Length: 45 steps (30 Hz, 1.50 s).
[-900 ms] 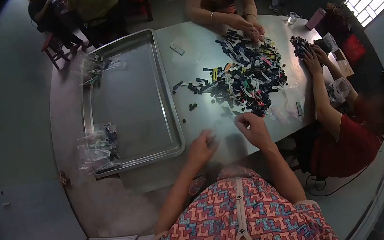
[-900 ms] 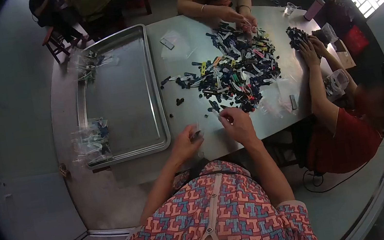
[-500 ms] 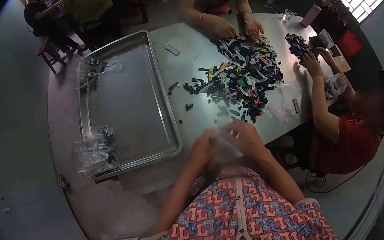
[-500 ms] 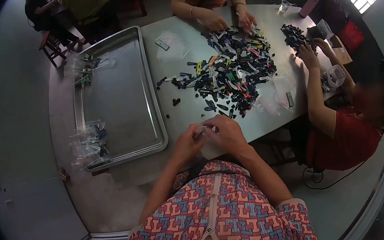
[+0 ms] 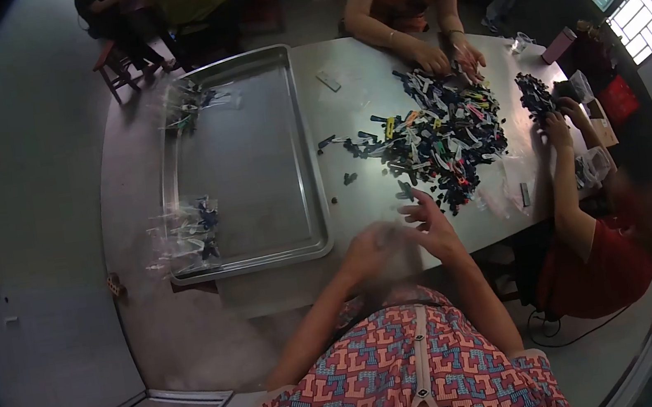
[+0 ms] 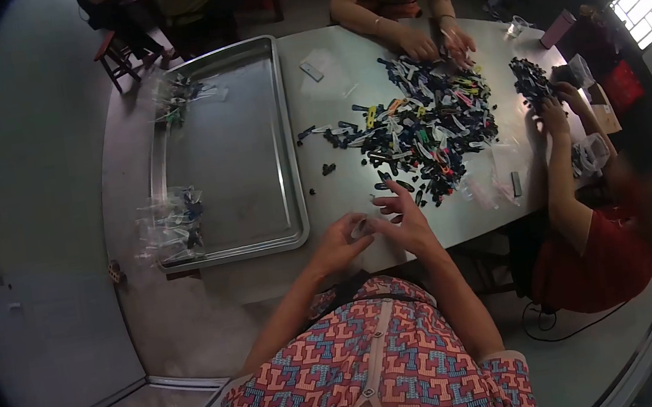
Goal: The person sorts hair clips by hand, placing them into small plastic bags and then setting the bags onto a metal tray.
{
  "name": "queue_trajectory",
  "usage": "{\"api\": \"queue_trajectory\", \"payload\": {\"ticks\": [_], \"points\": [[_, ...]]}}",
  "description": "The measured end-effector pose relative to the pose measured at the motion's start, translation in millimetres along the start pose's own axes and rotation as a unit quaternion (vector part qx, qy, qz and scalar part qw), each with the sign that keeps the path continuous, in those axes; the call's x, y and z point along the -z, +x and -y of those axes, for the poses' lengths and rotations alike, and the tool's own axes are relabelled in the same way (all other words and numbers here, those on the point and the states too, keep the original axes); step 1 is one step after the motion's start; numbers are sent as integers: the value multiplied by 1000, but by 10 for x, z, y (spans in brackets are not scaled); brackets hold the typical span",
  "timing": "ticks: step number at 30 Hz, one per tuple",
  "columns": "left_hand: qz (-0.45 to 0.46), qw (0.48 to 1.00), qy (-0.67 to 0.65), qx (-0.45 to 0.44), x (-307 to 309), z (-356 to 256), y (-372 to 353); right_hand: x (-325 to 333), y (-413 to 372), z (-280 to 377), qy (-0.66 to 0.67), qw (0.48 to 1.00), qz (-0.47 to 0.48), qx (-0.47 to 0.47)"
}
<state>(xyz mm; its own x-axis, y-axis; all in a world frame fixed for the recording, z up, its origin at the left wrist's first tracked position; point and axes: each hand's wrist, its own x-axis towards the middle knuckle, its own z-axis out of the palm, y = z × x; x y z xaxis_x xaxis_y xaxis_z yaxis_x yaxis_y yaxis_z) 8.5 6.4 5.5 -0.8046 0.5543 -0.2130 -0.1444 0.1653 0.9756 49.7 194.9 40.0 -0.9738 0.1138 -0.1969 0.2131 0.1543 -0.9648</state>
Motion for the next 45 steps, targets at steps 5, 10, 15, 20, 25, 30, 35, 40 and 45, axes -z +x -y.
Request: {"api": "queue_trajectory", "payload": {"ticks": [5, 10, 15, 20, 25, 30, 35, 40, 45], "points": [[110, 993, 27, -19, 57, 10, 3, -12, -23, 0, -47, 994, 66, 73], [-10, 993, 82, -89, 182, -216, -109, -88, -57, 113, -48, 996, 35, 60], [-84, 990, 64, -92, 417, -522, -172, -174, -52, 149, -91, 990, -7, 112], [-112, 989, 67, -64, 537, -556, -273, -261, -41, 137, -60, 991, -39, 110], [-308, 947, -3, -88, 1061, -318, -404, -142, 1, -86, -59, 991, -60, 101], [-471, 876, -6, -102, 1703, 32, -629, -29, -81, -418, -159, 981, -78, 77], [-610, 763, 210, -45, 2162, 369, -725, -114, -128, -587, -215, 951, -146, 167], [-622, 755, 203, -45, 2182, 465, -811, -169, -85, -671, -251, 925, -189, 212], [-633, 750, 190, -28, 2123, 468, -895, -177, -99, -644, -253, 920, -197, 225]]}}
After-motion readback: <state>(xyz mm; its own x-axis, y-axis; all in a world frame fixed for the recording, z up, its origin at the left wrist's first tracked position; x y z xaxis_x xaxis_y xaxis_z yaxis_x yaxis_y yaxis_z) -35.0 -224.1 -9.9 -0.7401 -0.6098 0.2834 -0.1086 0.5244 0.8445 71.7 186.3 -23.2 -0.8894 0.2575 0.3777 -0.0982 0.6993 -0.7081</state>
